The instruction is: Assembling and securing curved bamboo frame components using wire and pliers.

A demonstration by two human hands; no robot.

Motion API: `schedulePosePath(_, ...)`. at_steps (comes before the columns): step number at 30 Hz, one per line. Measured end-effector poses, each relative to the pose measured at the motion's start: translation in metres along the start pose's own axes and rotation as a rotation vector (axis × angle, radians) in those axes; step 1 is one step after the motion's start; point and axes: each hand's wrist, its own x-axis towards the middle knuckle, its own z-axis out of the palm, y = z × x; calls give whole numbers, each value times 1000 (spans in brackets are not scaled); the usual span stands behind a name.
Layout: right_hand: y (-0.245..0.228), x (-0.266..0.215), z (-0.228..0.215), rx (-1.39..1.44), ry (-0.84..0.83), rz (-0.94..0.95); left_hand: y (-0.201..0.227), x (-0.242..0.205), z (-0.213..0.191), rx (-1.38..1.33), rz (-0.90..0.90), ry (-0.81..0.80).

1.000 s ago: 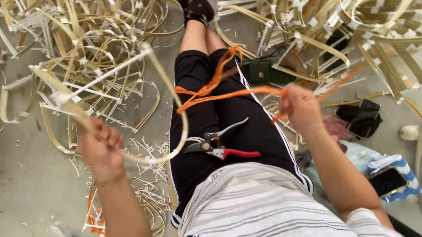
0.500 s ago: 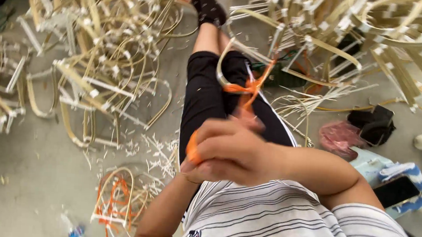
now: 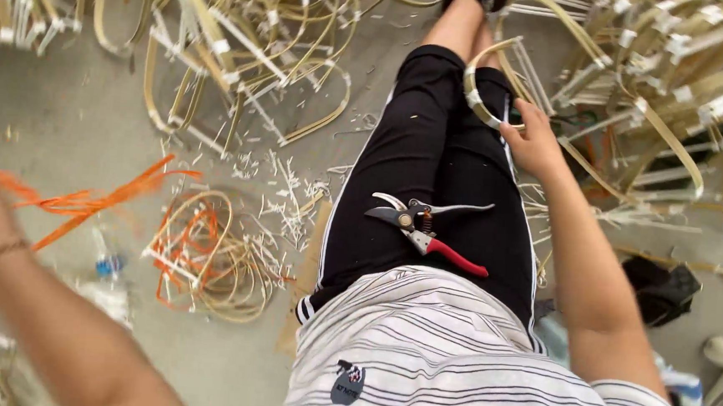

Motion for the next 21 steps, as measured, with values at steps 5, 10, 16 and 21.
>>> schedulePosePath(5,55,13,58,-247,-109,22,-31,-80,113,615,200,-203)
schedulePosePath(10,-93,-22,2,107,-6,191,167,-234,239,-368,-38,-999)
schedulePosePath(16,-204,-97,-40,-384,-151,-408,335,-279,249,-466,-62,-1277)
schedulePosePath(21,-226,-119,-57,-360,74,-607,312,-311,269,-530,74,-1184)
